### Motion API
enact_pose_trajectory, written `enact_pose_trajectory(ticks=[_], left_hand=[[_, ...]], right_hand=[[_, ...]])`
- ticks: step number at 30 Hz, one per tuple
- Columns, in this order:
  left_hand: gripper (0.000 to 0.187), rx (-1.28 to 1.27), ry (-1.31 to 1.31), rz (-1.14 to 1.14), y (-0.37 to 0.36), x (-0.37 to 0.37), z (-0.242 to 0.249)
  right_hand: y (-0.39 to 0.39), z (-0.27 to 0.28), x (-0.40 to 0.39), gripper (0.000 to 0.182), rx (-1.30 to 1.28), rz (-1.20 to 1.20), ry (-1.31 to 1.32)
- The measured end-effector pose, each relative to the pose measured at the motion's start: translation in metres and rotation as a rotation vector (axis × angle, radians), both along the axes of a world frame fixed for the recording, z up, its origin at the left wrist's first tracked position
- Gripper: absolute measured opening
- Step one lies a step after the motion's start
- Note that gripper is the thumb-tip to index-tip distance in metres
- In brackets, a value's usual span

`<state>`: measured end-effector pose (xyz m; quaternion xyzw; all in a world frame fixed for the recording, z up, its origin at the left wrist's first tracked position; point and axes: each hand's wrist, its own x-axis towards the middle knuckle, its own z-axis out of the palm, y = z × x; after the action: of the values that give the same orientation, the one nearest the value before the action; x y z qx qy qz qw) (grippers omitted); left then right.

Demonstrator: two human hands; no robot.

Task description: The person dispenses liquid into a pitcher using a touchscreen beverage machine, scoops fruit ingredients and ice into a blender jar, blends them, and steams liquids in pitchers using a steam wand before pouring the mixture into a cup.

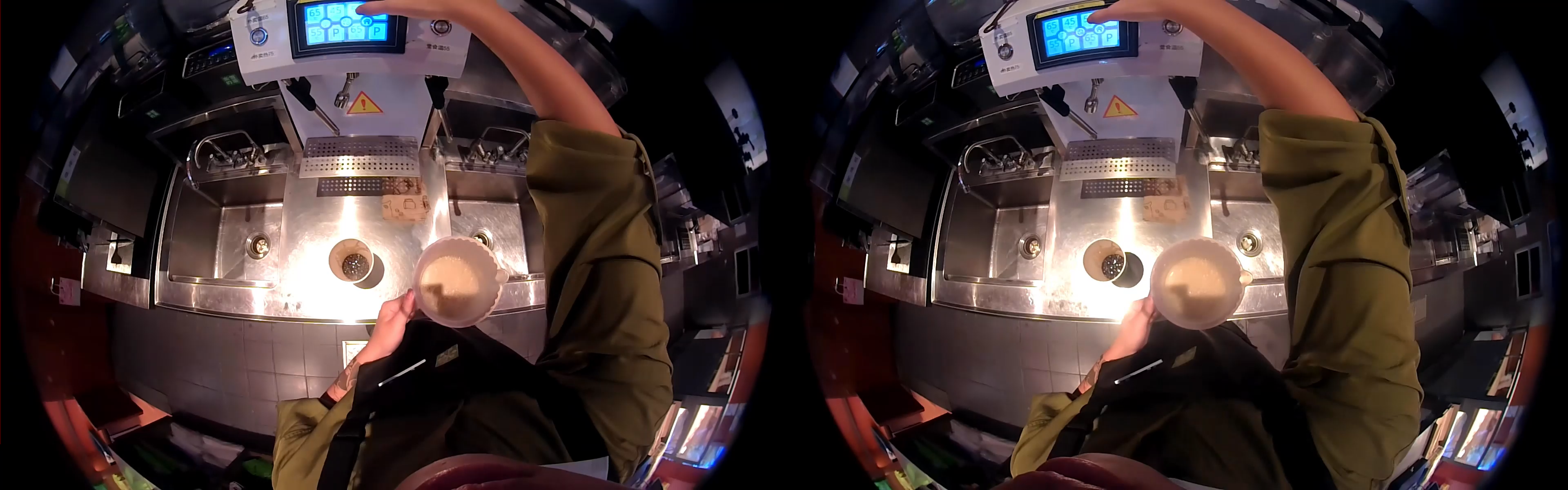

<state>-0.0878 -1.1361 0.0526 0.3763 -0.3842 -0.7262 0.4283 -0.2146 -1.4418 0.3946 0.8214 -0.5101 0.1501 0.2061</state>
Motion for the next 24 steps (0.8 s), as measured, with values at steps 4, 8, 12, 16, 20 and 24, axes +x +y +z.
enact_pose_trajectory(ticks=[4,8,12,16,20,24], left_hand=[[0.049,-0.015,0.016,-0.002,-0.003,-0.005,-0.007],[0.047,0.010,-0.015,0.005,-0.008,-0.011,-0.005],[0.045,0.008,0.034,-0.002,-0.016,-0.017,0.001],[0.045,0.025,0.008,-0.011,-0.025,-0.024,0.022],[0.044,-0.007,0.008,0.006,-0.032,-0.029,0.013],[0.044,-0.030,0.006,0.027,-0.042,-0.036,0.008]], right_hand=[[-0.018,0.003,-0.009,0.069,0.049,-0.003,-0.035],[-0.016,0.005,-0.009,0.077,0.090,-0.050,-0.101],[-0.008,0.005,-0.006,0.072,0.048,-0.010,-0.042],[-0.010,0.002,-0.002,0.064,0.037,-0.013,0.005],[-0.001,-0.004,-0.007,0.061,-0.047,0.112,-0.099],[0.010,-0.003,-0.007,0.057,0.026,0.135,-0.224]])
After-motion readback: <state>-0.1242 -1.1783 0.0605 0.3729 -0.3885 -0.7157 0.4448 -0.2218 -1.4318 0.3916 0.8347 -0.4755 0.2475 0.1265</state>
